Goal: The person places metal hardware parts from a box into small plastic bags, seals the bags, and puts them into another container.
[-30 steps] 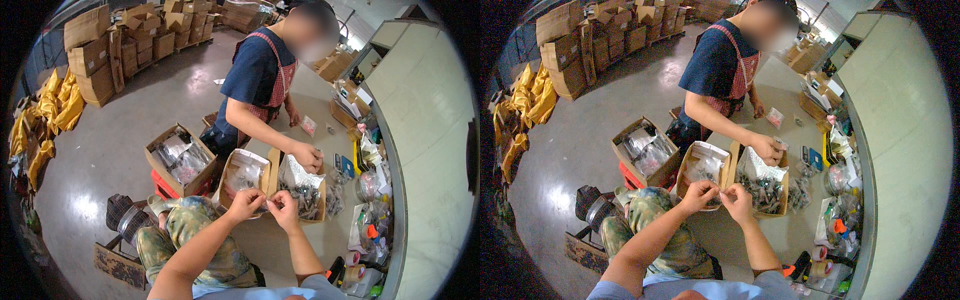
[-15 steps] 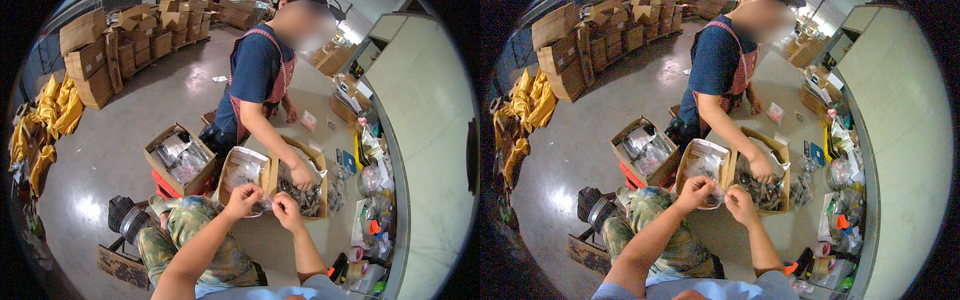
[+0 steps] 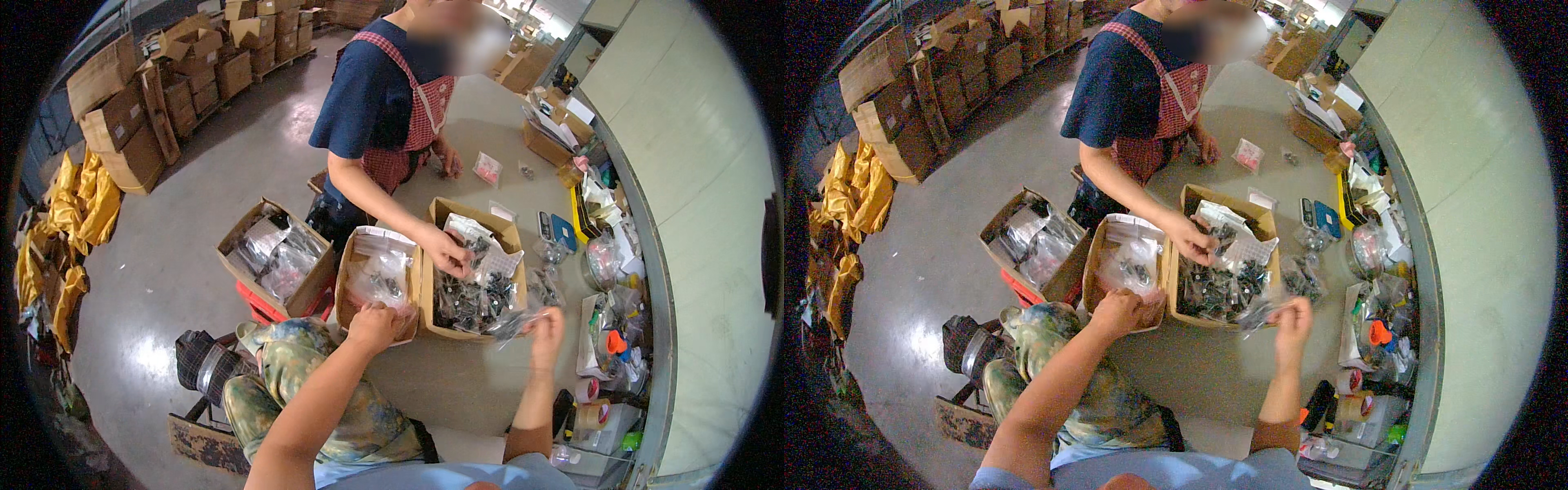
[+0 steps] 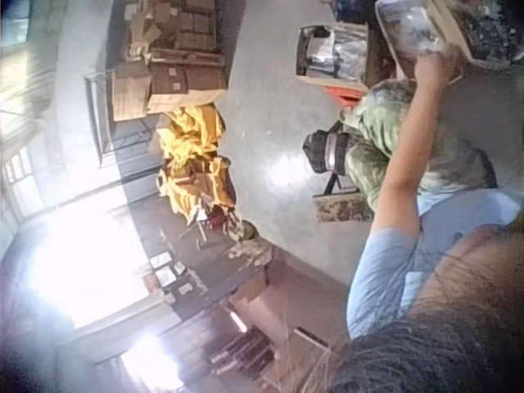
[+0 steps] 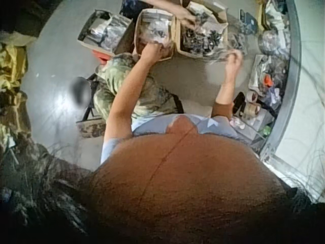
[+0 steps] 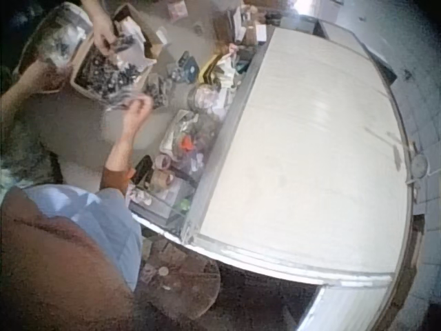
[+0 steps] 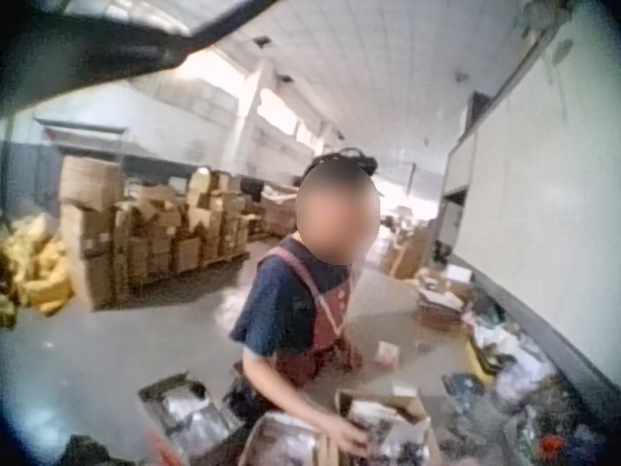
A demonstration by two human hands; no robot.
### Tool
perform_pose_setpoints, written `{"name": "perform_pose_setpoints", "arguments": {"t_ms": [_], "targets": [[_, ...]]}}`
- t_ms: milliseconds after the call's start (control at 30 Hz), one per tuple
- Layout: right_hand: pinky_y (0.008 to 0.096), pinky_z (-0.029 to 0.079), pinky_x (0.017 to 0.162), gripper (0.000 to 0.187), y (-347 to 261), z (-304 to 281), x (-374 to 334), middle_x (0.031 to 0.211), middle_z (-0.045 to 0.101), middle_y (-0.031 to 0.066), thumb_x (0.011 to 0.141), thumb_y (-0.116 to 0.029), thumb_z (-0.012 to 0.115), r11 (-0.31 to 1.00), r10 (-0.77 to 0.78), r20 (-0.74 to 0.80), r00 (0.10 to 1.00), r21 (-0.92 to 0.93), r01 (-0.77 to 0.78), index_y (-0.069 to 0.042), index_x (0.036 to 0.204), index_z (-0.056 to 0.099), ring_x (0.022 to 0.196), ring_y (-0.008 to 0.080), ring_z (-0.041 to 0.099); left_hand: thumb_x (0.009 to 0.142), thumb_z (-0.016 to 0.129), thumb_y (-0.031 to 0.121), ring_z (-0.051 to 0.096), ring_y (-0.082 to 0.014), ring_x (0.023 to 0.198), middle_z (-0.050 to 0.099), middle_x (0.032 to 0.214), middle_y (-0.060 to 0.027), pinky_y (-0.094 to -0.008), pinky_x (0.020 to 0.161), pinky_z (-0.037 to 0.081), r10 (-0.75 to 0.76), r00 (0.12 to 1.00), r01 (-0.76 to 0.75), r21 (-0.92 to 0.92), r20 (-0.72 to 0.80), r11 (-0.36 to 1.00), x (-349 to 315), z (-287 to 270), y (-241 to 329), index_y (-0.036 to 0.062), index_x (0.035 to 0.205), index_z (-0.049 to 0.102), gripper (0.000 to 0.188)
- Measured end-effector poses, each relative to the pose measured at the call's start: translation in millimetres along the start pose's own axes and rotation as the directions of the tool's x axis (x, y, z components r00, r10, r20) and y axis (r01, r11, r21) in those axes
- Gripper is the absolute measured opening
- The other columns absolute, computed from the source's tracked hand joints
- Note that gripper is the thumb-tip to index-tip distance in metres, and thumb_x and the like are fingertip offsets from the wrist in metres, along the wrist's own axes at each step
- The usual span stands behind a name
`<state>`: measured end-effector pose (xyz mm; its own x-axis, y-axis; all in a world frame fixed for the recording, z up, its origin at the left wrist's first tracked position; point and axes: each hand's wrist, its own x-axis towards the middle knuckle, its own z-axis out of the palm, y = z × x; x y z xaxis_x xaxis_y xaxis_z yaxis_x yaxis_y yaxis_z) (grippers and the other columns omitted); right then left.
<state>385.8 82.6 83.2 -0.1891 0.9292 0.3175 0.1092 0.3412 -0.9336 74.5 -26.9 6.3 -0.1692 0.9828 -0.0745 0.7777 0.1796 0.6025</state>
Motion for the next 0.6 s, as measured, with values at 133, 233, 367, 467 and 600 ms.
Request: {"name": "perform_pose_setpoints", "arguments": {"t_ms": [133, 233, 367, 467, 600], "targets": [[0.0224, 0.043, 0.066, 0.010, 2, -10, 27, 0.083, 0.051, 0.0013, 0.092, -0.013, 0.052, 0.964, -0.128, -0.239, 0.963, -0.257, 0.064, -0.003, 0.090, 0.050, 0.070, 0.0084, 0.049, 0.082, 0.056, 0.026, 0.046, -0.0298, 0.115, 0.052, 0.124, -0.0095, -0.0445, 0.090, 0.042, 0.038, 0.998, -0.028, 0.211, -0.044, 0.977, 5, 18, -6, 0.0128, 0.099, 0.068, 0.025], [0.0228, 0.038, 0.064, 0.012, 3, 18, 17, 0.082, 0.048, -0.0004, 0.089, -0.012, 0.056, 0.954, -0.146, -0.131, 0.981, -0.281, 0.105, -0.002, 0.088, 0.050, 0.071, 0.0083, 0.044, 0.079, 0.058, 0.024, 0.047, -0.0314, 0.115, 0.052, 0.121, -0.0098, -0.0450, 0.092, 0.042, 0.060, 0.998, -0.067, 0.265, 0.034, 0.962, 15, 15, -8, 0.0152, 0.103, 0.066, 0.026], [0.0246, 0.038, 0.060, 0.009, 23, 44, -7, 0.084, 0.052, 0.0037, 0.084, -0.005, 0.060, 0.930, -0.142, 0.000, 0.990, -0.342, 0.134, 0.000, 0.084, 0.053, 0.067, 0.0098, 0.043, 0.074, 0.063, 0.025, 0.052, -0.0330, 0.108, 0.056, 0.110, -0.0132, -0.0429, 0.092, 0.044, 0.105, 0.979, -0.109, 0.013, 0.177, 0.994, 24, 18, -3, 0.0136, 0.103, 0.065, 0.031], [0.0234, 0.041, 0.062, 0.008, 13, 73, -20, 0.086, 0.054, 0.0065, 0.082, -0.002, 0.061, 0.933, -0.111, 0.074, 0.991, -0.336, 0.130, 0.001, 0.083, 0.054, 0.069, 0.0108, 0.047, 0.070, 0.068, 0.032, 0.056, -0.0330, 0.100, 0.059, 0.102, -0.0155, -0.0421, 0.086, 0.048, 0.126, 0.980, -0.140, 0.085, 0.154, 0.987, 24, 21, -1, 0.0121, 0.103, 0.063, 0.038], [0.0246, 0.043, 0.063, 0.010, 8, 90, -30, 0.088, 0.055, 0.0085, 0.081, -0.002, 0.062, 0.924, -0.151, 0.110, 0.982, -0.338, 0.180, 0.001, 0.084, 0.054, 0.070, 0.0133, 0.050, 0.076, 0.059, 0.022, 0.060, -0.0328, 0.095, 0.061, 0.101, -0.0164, -0.0408, 0.081, 0.050, 0.033, 0.986, -0.052, 0.114, 0.164, 0.992, 30, 30, 8, 0.0105, 0.104, 0.061, 0.031]]}}
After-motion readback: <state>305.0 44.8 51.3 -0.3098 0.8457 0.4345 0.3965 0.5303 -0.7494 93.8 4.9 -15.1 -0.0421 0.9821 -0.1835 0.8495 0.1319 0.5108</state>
